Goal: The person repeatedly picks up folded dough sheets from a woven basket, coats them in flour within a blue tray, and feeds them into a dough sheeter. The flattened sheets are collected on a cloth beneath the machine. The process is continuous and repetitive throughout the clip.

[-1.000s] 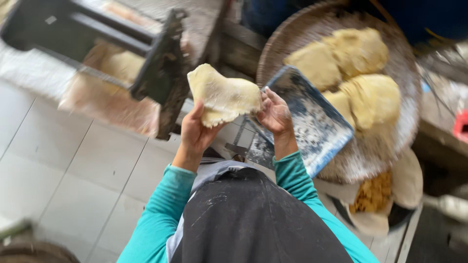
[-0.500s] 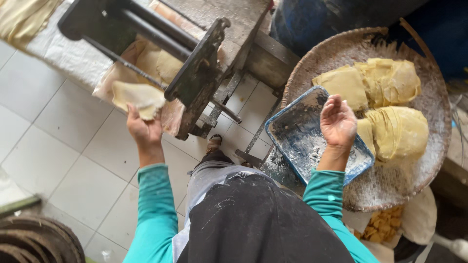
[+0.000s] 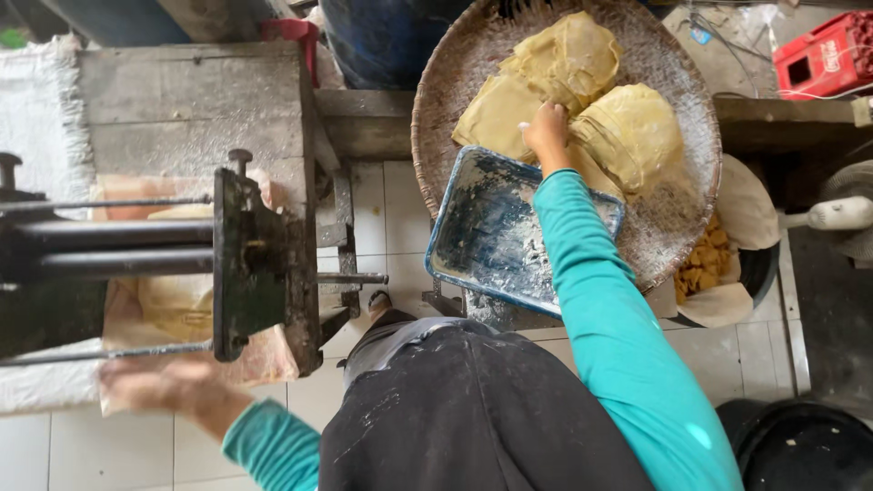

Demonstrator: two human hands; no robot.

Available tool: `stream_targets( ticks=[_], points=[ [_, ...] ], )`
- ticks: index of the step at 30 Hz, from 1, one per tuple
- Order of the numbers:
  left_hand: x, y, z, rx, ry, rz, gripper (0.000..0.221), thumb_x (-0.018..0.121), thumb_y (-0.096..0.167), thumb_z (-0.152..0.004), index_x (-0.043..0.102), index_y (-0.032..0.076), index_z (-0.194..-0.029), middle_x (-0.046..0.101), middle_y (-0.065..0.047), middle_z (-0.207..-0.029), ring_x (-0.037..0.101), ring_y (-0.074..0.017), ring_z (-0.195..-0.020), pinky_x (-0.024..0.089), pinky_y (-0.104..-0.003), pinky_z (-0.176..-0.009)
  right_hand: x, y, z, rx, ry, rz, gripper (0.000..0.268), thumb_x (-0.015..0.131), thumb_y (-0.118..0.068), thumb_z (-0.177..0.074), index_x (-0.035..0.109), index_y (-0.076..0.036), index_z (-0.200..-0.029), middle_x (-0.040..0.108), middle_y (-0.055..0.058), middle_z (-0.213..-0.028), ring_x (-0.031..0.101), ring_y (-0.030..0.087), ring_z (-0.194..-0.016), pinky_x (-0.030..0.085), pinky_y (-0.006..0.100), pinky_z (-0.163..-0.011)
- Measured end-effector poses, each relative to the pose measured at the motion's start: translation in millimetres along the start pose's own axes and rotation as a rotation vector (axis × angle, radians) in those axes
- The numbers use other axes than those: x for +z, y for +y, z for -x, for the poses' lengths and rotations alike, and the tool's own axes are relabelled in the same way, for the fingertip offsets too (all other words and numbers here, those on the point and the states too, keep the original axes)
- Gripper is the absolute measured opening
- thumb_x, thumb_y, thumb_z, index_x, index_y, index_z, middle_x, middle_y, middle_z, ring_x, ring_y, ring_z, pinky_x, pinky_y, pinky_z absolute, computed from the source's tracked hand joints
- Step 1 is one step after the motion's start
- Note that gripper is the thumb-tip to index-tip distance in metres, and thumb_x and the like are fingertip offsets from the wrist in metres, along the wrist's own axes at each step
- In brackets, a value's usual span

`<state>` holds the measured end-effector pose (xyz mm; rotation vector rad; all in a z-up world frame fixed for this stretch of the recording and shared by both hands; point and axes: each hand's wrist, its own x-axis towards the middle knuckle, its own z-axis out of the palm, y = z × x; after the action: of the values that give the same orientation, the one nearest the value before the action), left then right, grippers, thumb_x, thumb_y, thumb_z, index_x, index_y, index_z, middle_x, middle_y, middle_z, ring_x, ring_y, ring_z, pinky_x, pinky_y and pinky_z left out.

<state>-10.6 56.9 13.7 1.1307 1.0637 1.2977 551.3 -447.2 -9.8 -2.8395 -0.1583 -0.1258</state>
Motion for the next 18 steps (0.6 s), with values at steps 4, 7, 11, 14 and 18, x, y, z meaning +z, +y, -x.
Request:
stream_targets(
  ticks=[4,7,11,14,18],
  points=[
    [-8.1,61.0,22.6,0.453,0.284,-0.169,0.028,0.051,0.013,-0.111,0.052,0.002,-0.137,0.059,-0.015,-0.131,0.059,-0.0292,-0.121,0.054,-0.045,-0.109,-11.4,-11.0,7.7,0.106,-0.018,0.138,0.038,0.084,-0.023,-0.084,0.072,-0.01,-0.117,0.064,0.014,-0.126,0.058,0.035,-0.122,0.047,0.049,-0.101],
    [24.6,97.9,63.1,0.683,0.308,-0.152,0.027,0.052,0.011,-0.11,0.053,0.004,-0.136,0.06,-0.013,-0.13,0.06,-0.0267,-0.12,0.055,-0.043,-0.107,-15.1,-14.9,12.4,-0.021,0.091,0.133,0.039,0.084,-0.016,-0.082,0.072,-0.012,-0.119,0.065,0.012,-0.122,0.058,0.033,-0.121,0.047,0.049,-0.099],
    [48.8,178.0,110.0,0.729,0.019,0.125,0.026,0.054,0.009,-0.109,0.055,0.006,-0.135,0.061,-0.011,-0.128,0.061,-0.0233,-0.118,0.056,-0.039,-0.105,-9.1,-7.6,9.9,-0.07,0.141,0.068,0.048,0.087,-0.015,-0.074,0.07,-0.007,-0.118,0.064,0.016,-0.116,0.057,0.037,-0.113,0.047,0.049,-0.092],
    [101.9,200.4,164.8,0.446,-0.398,0.516,0.026,0.055,0.008,-0.108,0.056,0.008,-0.133,0.062,-0.01,-0.127,0.062,-0.0208,-0.116,0.057,-0.037,-0.104,-4.3,-1.5,7.5,-0.054,0.139,0.079,0.04,0.086,-0.012,-0.073,0.071,-0.009,-0.11,0.064,0.014,-0.114,0.058,0.036,-0.113,0.046,0.05,-0.093],
    [163.9,211.4,213.7,0.167,-0.954,0.271,0.027,0.053,0.002,-0.109,0.053,0.002,-0.136,0.058,-0.009,-0.135,0.058,-0.0184,-0.129,0.05,-0.035,-0.115,-6.0,-7.0,5.9,0.049,0.265,-0.125,0.014,0.079,-0.017,-0.104,0.067,-0.009,-0.103,0.065,0.013,-0.119,0.058,0.036,-0.118,0.048,0.049,-0.098]
  ],
)
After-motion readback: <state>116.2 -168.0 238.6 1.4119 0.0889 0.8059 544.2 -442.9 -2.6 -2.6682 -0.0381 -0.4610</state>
